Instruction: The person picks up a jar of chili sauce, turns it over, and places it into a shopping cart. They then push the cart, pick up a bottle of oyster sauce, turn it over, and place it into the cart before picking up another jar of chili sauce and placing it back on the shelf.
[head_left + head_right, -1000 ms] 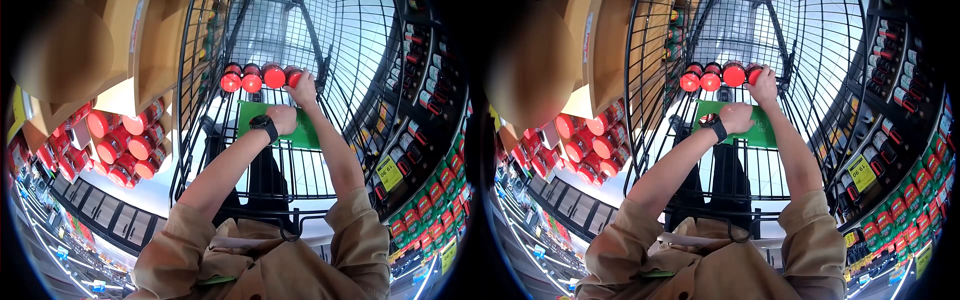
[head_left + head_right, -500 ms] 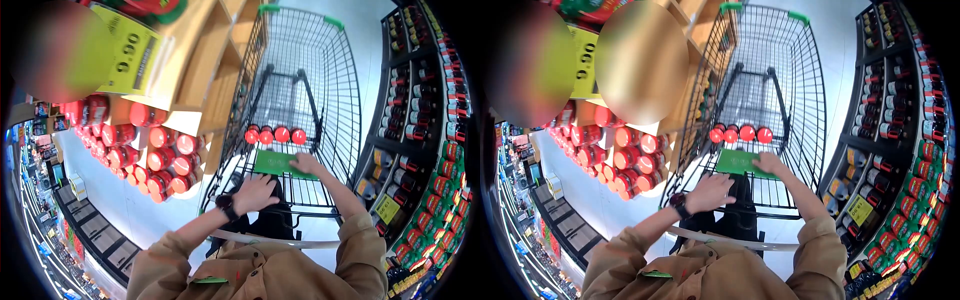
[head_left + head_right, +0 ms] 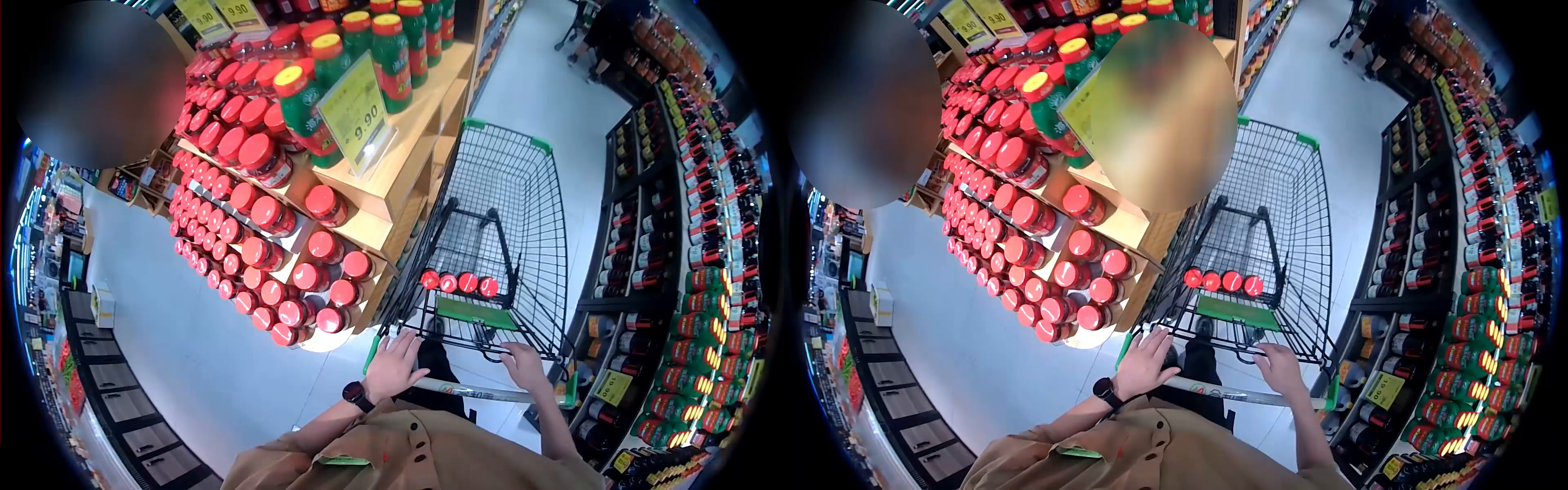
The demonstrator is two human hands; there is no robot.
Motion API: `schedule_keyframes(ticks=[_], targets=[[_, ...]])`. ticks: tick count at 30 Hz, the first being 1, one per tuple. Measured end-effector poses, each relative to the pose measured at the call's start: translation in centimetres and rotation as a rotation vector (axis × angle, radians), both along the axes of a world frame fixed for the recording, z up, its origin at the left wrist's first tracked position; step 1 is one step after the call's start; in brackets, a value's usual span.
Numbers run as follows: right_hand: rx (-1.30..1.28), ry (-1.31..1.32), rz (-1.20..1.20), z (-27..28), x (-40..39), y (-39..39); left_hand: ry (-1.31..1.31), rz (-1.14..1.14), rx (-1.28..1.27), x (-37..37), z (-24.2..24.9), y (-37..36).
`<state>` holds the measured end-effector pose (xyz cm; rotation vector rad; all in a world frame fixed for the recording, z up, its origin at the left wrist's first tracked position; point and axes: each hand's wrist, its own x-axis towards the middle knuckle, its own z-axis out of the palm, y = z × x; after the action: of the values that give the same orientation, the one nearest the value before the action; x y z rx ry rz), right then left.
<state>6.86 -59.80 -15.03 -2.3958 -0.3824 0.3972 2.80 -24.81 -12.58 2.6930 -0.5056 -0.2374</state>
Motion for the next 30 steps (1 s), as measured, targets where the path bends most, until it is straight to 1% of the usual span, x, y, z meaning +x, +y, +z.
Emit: schedule_keyframes(ticks=[2,5,6,9,10,14,18,21,23,27,30], targets=[[-0.002,-0.147,0.013,-1.5,-1.1,-0.4,-0.02,-0.009,0.006,-0.2,0.1,0.0],[-0.096,-0.198,0.077,0.9,-1.6,0.6,-0.083,-0.002,-0.026,-0.4,0.1,-0.3],[-0.146,-0.374,0.135,0.0,-1.7,0.7,-0.081,-0.001,-0.044,-0.5,-0.2,-0.3],[-0.336,-0.171,0.065,-1.2,-1.6,0.5,-0.105,-0.024,-0.047,-0.6,-0.2,0.0],[-0.361,-0.215,0.036,-2.3,-1.4,0.4,-0.108,-0.027,-0.032,-0.6,-0.4,0.0],[-0.533,-0.246,-0.057,-4.7,0.3,0.7,-0.118,-0.042,-0.038,-0.2,-0.4,-0.4],[-0.564,-0.248,-0.09,-5.1,1.2,0.7,-0.157,-0.038,-0.031,1.0,-1.6,-0.6],[-0.573,-0.271,-0.079,-5.0,2.2,0.4,-0.094,-0.043,-0.022,2.5,-1.5,-0.8],[-0.59,-0.296,-0.067,-5.4,3.2,-0.2,-0.125,-0.044,-0.02,3.5,-1.7,-1.1],[-0.62,-0.284,-0.051,-5.3,5.5,-0.9,-0.062,-0.04,-0.025,6.1,-1.5,-1.8],[-0.62,-0.278,-0.062,-5.0,7.5,-1.4,-0.116,-0.033,-0.055,8.0,-1.6,-2.5]])
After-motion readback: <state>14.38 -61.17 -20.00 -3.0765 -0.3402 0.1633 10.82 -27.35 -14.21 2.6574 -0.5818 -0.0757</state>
